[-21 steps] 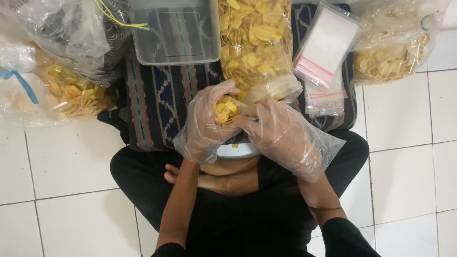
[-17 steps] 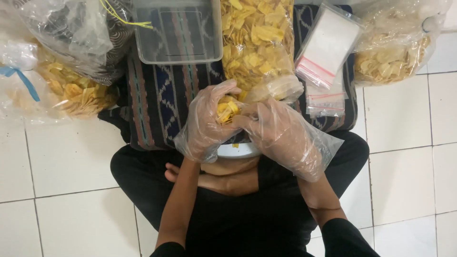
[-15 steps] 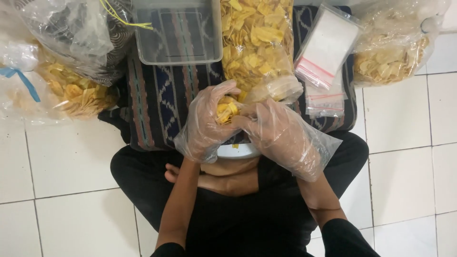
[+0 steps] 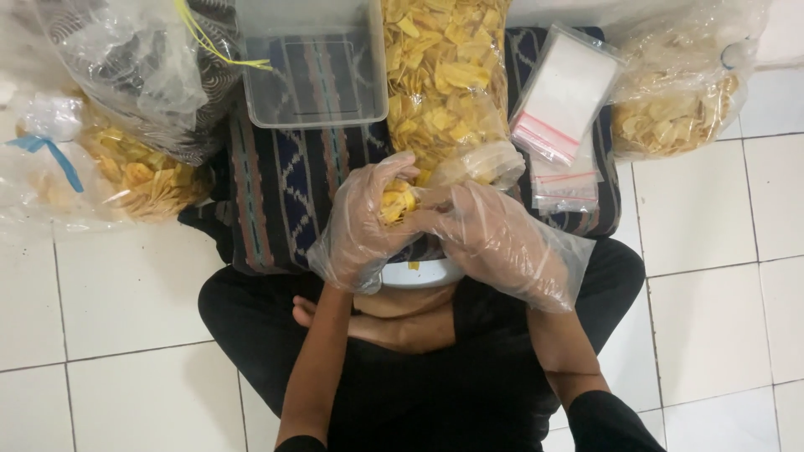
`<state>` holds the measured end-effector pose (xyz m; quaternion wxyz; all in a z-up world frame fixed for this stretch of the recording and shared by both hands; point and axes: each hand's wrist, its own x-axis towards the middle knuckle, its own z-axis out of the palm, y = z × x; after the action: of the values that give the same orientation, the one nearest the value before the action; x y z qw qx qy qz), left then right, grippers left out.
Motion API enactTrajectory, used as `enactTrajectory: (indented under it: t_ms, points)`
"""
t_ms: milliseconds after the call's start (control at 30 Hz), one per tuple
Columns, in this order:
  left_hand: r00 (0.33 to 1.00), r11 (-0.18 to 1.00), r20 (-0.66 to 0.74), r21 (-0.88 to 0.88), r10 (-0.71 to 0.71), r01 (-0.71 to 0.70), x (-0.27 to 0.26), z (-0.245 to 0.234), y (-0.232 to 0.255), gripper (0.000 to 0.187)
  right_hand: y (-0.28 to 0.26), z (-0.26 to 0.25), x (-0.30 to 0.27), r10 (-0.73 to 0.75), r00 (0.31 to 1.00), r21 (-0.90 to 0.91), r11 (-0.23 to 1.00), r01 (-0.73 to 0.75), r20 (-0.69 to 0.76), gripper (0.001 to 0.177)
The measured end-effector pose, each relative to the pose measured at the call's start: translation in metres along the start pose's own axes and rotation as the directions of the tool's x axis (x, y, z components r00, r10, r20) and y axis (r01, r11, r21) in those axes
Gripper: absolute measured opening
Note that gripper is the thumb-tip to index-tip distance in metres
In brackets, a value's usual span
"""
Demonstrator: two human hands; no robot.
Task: Manually filling small plastic bags with yellow chips and placing them on a scale while sitting on the floor.
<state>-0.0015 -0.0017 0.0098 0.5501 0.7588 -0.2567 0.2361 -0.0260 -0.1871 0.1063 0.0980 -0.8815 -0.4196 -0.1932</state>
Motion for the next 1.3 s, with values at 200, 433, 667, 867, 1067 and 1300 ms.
enactTrajectory:
  t_ms: [200,433,667,867,1067,1300]
  points:
    - [0.995,0.989,0.012,-0.103,-0.101,0.102,0.003,-0.004,0.018,0.064,0.001,0.01,-0.007,0.04,0.995,-0.091,0.995,-0.048,-0.09,0.008]
    - [0.998,0.999,0.038,-0.025,-0.046,0.047,-0.002,-0.002,0.002,0.066,0.008,0.021,-0.037,0.095,0.989,0.012,0.996,-0.094,-0.114,0.013]
    - [0.992,0.992,-0.003,0.018,-0.123,0.123,-0.001,-0.001,0.002,0.067,0.014,0.007,-0.043,0.286,0.948,0.079,0.958,-0.277,-0.139,0.016]
    - [0.981,0.981,-0.027,0.037,-0.191,0.192,0.002,0.002,0.006,0.068,0.029,0.049,-0.068,0.352,0.932,-0.085,0.929,-0.359,-0.085,0.025]
    - [0.963,0.964,0.037,-0.017,-0.265,0.266,-0.002,0.0,0.007,0.071,0.042,0.08,-0.083,0.441,0.885,-0.036,0.892,-0.451,-0.151,0.043]
    - [0.921,0.922,0.035,-0.009,-0.387,0.388,0.0,0.003,0.015,0.049,0.042,0.08,-0.064,0.504,0.827,0.139,0.864,-0.485,-0.247,0.055]
